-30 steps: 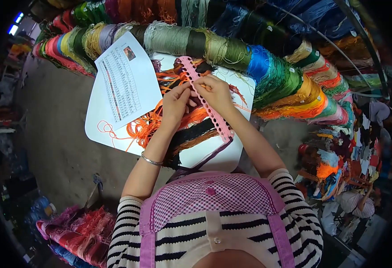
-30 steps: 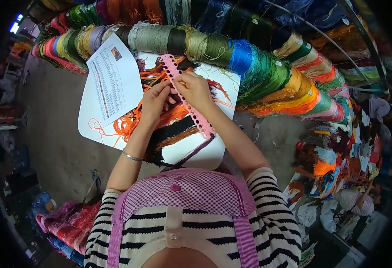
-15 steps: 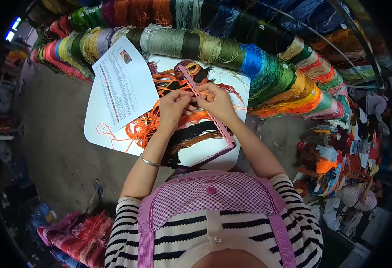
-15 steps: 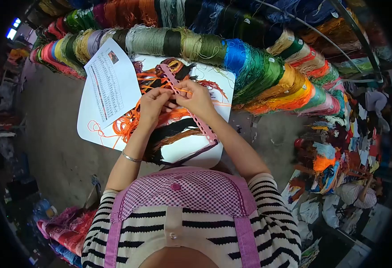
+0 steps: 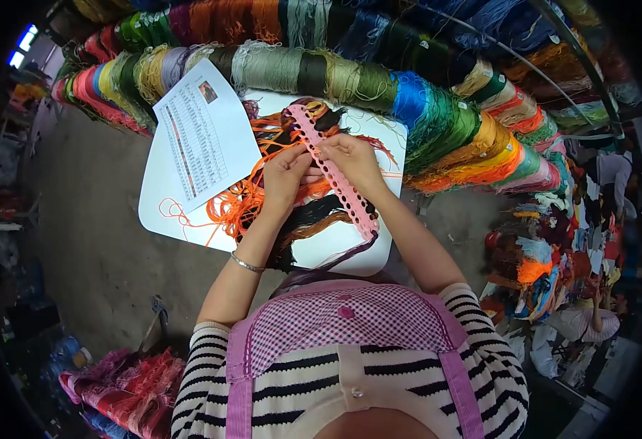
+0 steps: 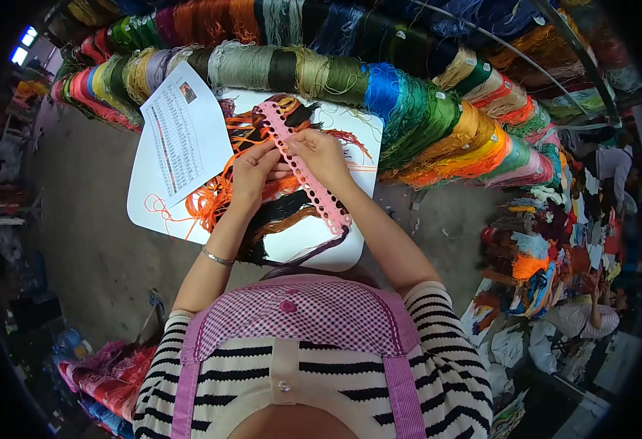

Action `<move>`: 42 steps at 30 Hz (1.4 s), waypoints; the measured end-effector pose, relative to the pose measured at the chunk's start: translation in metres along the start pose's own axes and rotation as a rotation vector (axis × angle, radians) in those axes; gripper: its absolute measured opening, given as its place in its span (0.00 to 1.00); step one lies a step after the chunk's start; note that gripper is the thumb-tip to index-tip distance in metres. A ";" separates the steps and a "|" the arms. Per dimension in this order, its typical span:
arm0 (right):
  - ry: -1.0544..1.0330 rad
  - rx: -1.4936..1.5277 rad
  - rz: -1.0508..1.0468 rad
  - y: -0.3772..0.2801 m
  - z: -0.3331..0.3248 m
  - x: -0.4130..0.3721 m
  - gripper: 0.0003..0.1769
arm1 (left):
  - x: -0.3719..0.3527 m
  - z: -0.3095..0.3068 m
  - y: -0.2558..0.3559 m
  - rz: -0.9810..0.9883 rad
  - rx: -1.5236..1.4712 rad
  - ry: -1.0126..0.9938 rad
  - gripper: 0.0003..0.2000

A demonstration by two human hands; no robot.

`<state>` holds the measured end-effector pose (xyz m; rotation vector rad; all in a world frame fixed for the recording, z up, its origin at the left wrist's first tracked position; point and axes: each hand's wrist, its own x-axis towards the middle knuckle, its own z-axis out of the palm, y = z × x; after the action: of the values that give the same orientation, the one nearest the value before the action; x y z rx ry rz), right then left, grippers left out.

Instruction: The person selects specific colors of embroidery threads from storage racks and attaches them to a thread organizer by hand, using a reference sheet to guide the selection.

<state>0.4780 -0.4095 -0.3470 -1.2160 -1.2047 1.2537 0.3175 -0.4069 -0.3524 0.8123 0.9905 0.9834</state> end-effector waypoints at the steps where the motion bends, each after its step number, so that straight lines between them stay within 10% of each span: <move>1: 0.010 -0.035 0.039 -0.003 0.000 0.001 0.08 | -0.001 0.001 0.001 -0.002 0.006 -0.002 0.15; 22: 0.168 -0.571 -0.402 -0.001 0.005 0.007 0.06 | 0.000 0.010 0.011 0.012 -0.063 0.023 0.12; 42: 0.124 -0.163 -0.136 0.015 0.005 0.010 0.09 | 0.008 0.002 0.013 -0.056 0.149 0.008 0.07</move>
<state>0.4726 -0.4006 -0.3626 -1.2869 -1.2950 0.9813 0.3174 -0.3951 -0.3425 0.8990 1.0976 0.8730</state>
